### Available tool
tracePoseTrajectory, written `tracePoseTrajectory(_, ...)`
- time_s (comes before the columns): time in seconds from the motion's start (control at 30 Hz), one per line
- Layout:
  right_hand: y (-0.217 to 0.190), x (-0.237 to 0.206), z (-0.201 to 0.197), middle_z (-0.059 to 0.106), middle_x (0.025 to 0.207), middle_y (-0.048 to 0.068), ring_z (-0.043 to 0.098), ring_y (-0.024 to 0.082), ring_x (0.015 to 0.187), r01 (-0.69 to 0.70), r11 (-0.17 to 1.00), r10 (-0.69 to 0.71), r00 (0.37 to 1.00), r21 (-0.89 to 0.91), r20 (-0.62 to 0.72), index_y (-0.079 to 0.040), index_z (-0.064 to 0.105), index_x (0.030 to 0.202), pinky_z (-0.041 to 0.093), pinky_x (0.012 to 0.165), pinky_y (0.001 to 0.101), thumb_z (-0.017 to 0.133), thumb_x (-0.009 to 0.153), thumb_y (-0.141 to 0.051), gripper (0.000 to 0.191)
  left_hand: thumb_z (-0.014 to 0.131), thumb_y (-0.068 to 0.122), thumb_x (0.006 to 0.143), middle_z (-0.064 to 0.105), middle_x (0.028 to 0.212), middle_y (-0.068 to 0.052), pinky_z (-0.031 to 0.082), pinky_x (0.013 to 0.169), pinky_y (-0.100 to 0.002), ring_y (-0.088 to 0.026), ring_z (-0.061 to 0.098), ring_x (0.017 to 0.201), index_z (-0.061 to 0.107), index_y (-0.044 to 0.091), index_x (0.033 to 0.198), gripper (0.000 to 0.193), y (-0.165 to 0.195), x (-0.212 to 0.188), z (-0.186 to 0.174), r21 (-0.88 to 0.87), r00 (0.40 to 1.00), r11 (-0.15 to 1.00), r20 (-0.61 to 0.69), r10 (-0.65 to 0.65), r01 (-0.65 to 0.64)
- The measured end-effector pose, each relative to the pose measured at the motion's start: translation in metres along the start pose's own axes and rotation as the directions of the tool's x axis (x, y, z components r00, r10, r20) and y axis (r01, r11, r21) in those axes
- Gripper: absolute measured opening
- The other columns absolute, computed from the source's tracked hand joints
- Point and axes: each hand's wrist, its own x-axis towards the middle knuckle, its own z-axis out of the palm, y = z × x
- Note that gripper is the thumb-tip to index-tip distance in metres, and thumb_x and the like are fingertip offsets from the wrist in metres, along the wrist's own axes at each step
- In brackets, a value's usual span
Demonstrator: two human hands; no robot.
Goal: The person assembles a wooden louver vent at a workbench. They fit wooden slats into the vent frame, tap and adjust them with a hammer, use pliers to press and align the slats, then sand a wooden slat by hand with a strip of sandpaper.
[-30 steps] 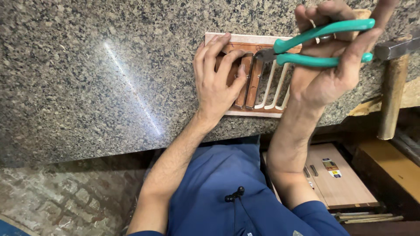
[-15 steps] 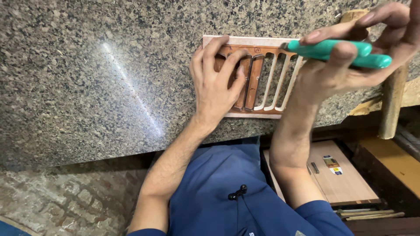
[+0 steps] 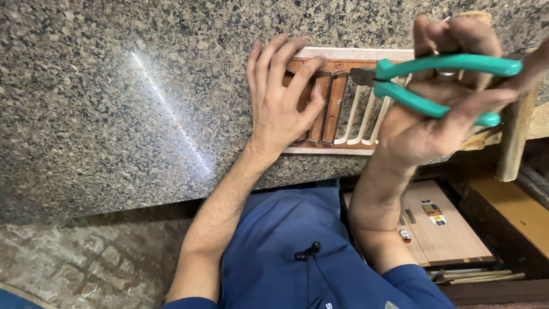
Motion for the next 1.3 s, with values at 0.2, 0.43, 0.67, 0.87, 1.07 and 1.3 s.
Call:
tracePoseTrajectory(0.2, 0.011, -0.01, 0.017, 0.066, 0.12, 0.012, 0.07, 0.021, 0.109, 0.059, 0.998, -0.058, 0.998, 0.033, -0.017, -0.029, 0.04, 0.154, 0.059, 0.111, 0.049, 0.037, 0.114, -0.044, 0.043, 0.073, 0.021, 0.091, 0.048, 0.15, -0.008, 0.019, 0.132, -0.062, -0.031, 0.036, 0.15, 0.065, 0.02, 0.133, 0.043, 0.002, 0.002, -0.002, 0.007, 1.0, 1.0, -0.001, 0.001, -0.001)
tracePoseTrajectory(0.43, 0.015, -0.01, 0.016, 0.053, 0.089, 0.01, 0.058, 0.021, 0.072, 0.138, 0.99, -0.138, 0.99, -0.028, -0.005, -0.011, 0.048, 0.121, 0.061, 0.076, 0.0438, 0.031, 0.108, -0.057, 0.051, 0.075, 0.021, 0.092, 0.048, 0.15, -0.007, 0.021, 0.132, -0.061, -0.03, 0.037, 0.15, 0.065, 0.02, 0.133, 0.042, 0.003, 0.002, -0.002, 0.014, 1.0, 1.0, -0.011, 0.001, -0.001)
tracePoseTrajectory(0.67, 0.021, -0.014, 0.02, 0.044, 0.079, 0.008, 0.044, 0.019, 0.061, 0.283, 0.958, -0.285, 0.954, 0.038, 0.088, -0.005, 0.042, 0.094, 0.046, 0.05, 0.0334, 0.033, 0.105, -0.061, 0.058, 0.075, 0.019, 0.091, 0.051, 0.148, -0.007, 0.022, 0.133, -0.062, -0.031, 0.039, 0.148, 0.066, 0.017, 0.131, 0.041, 0.001, 0.005, -0.001, 0.019, 0.999, 0.999, -0.019, 0.029, -0.028)
tracePoseTrajectory(0.87, 0.017, -0.02, 0.021, 0.047, 0.08, 0.007, 0.046, 0.02, 0.064, 0.265, 0.964, -0.266, 0.96, 0.033, 0.083, -0.005, 0.044, 0.093, 0.047, 0.052, 0.0341, 0.038, 0.104, -0.059, 0.056, 0.075, 0.019, 0.093, 0.052, 0.147, -0.006, 0.022, 0.134, -0.061, -0.03, 0.041, 0.147, 0.067, 0.015, 0.128, 0.036, 0.001, 0.002, 0.001, 0.012, 0.999, 1.0, -0.029, 0.029, -0.029)
tracePoseTrajectory(1.07, 0.011, -0.021, 0.01, 0.058, 0.096, 0.016, 0.06, 0.025, 0.079, 0.11, 0.994, -0.111, 0.993, -0.021, -0.033, -0.005, 0.049, 0.137, 0.058, 0.076, 0.0392, 0.034, 0.112, -0.056, 0.059, 0.074, 0.019, 0.091, 0.053, 0.146, -0.007, 0.022, 0.132, -0.061, -0.031, 0.042, 0.146, 0.067, 0.015, 0.127, 0.037, 0.002, 0.007, 0.0, 0.01, 0.997, 0.999, -0.05, 0.051, -0.051)
tracePoseTrajectory(1.3, 0.006, -0.019, -0.002, 0.07, 0.108, 0.018, 0.07, 0.026, 0.098, 0.028, 0.99, -0.008, 0.99, 0.141, -0.143, -0.01, 0.032, 0.162, 0.057, 0.088, 0.0456, 0.035, 0.113, -0.055, 0.066, 0.074, 0.018, 0.092, 0.053, 0.146, -0.008, 0.024, 0.132, -0.061, -0.032, 0.042, 0.146, 0.066, 0.014, 0.127, 0.036, 0.003, 0.004, -0.002, 0.002, 0.997, 0.999, -0.063, 0.051, -0.051)
